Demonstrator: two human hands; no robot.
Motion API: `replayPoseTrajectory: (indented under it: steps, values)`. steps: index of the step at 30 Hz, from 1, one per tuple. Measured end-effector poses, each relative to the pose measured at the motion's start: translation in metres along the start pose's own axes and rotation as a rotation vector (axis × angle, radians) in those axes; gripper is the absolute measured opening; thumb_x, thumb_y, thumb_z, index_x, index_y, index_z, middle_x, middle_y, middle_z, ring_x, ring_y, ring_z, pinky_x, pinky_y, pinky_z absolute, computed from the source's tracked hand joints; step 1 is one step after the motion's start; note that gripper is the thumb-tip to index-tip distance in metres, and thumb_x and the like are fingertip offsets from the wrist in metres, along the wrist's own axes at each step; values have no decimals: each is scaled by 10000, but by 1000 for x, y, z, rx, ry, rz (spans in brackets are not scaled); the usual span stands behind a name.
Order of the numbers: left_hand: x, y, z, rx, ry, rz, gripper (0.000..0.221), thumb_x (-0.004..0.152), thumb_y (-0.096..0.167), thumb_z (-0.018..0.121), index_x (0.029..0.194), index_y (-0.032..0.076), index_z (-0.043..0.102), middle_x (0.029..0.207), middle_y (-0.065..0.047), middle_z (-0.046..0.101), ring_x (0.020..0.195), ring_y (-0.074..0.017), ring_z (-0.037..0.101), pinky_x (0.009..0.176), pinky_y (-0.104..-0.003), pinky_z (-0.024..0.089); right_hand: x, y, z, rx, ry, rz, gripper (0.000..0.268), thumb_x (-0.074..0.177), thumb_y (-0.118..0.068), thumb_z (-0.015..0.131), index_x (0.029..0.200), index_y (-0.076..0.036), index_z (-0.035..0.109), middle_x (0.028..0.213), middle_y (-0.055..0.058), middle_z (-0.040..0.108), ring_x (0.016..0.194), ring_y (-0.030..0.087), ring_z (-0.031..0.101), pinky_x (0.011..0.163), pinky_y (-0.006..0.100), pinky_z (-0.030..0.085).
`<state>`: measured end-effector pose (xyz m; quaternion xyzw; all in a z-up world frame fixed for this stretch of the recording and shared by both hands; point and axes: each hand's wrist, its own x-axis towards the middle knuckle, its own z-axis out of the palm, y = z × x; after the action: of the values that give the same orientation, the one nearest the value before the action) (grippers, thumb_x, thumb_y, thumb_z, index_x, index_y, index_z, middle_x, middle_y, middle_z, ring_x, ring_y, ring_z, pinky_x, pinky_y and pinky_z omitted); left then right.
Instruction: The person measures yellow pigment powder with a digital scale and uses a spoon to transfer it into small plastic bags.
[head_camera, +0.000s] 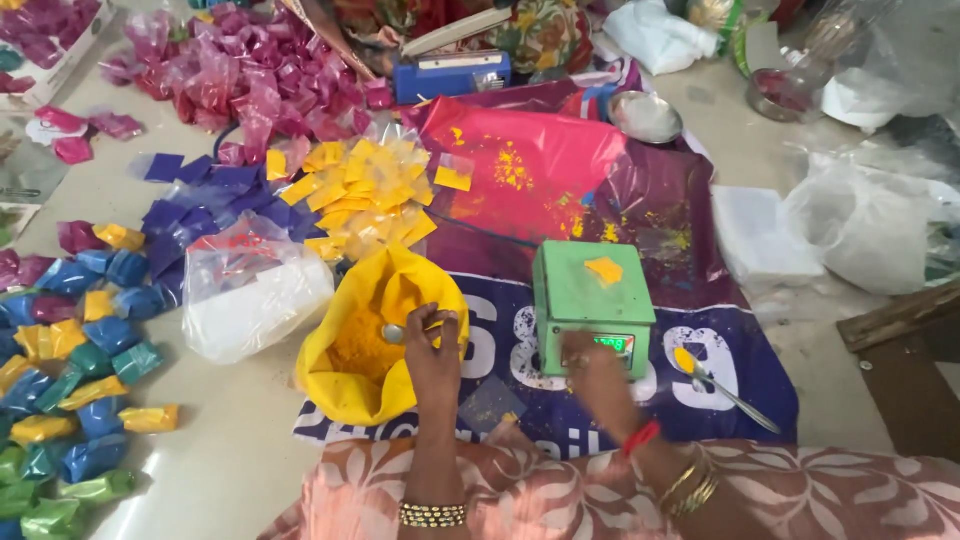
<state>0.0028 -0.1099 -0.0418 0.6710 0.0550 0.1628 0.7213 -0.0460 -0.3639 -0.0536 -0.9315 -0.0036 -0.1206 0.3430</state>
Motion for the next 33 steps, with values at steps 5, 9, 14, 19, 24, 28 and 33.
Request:
replayPoseTrajectory:
  steps: [5,9,14,19,24,28,33]
  values:
    - [-1,11,4,-2,-40,-85,361,946,207,679,1218,-11,588,1037,-105,722,822,-160,692,683,-273,569,-38,-51,71,-69,-195,-21,354,805,-139,759,1129,-17,683,1115,221,712,1031,397,688,866,477,533]
    - [-1,19,5,2,-69,-114,344,922,150,676,1215,-10,597,1030,-95,720,785,-150,680,646,-274,568,-33,-61,102,-349,-229,78,594,708,-202,839,1198,-2,569,1188,258,654,1112,447,618,896,568,430]
    - [1,4,5,-2,-120,-138,352,916,139,672,1226,-8,594,1012,-102,719,789,-151,682,636,-283,573,-30,-48,106,-300,-326,193,409,788,-126,734,1166,-20,619,1101,212,709,1090,373,658,948,483,477]
    - [-1,-9,3,208,-241,-78,325,906,148,686,1195,10,637,1000,-115,741,804,-168,718,718,-316,560,-20,-52,57,5,-301,231,247,880,-102,655,1104,-60,753,1058,190,763,992,326,726,880,408,566]
    - [-10,1,10,243,-565,-168,363,860,287,755,1132,50,711,945,-68,763,716,-180,663,681,-328,536,-8,-73,-25,1006,-287,802,215,883,-138,719,1041,5,750,1018,114,809,940,210,763,842,346,591]
    - [-18,9,12,124,-734,-197,331,920,325,746,1097,46,757,855,-31,739,743,-82,626,683,-250,501,-14,-57,-39,1045,-233,692,201,871,-125,737,1005,24,726,971,93,782,896,172,745,793,326,584]
    - [-24,15,10,37,-794,-487,206,938,232,700,1008,59,786,696,62,589,589,-41,444,533,-230,352,-19,-57,-40,1010,-209,602,195,838,-102,803,964,38,756,878,103,769,776,170,723,722,298,584]
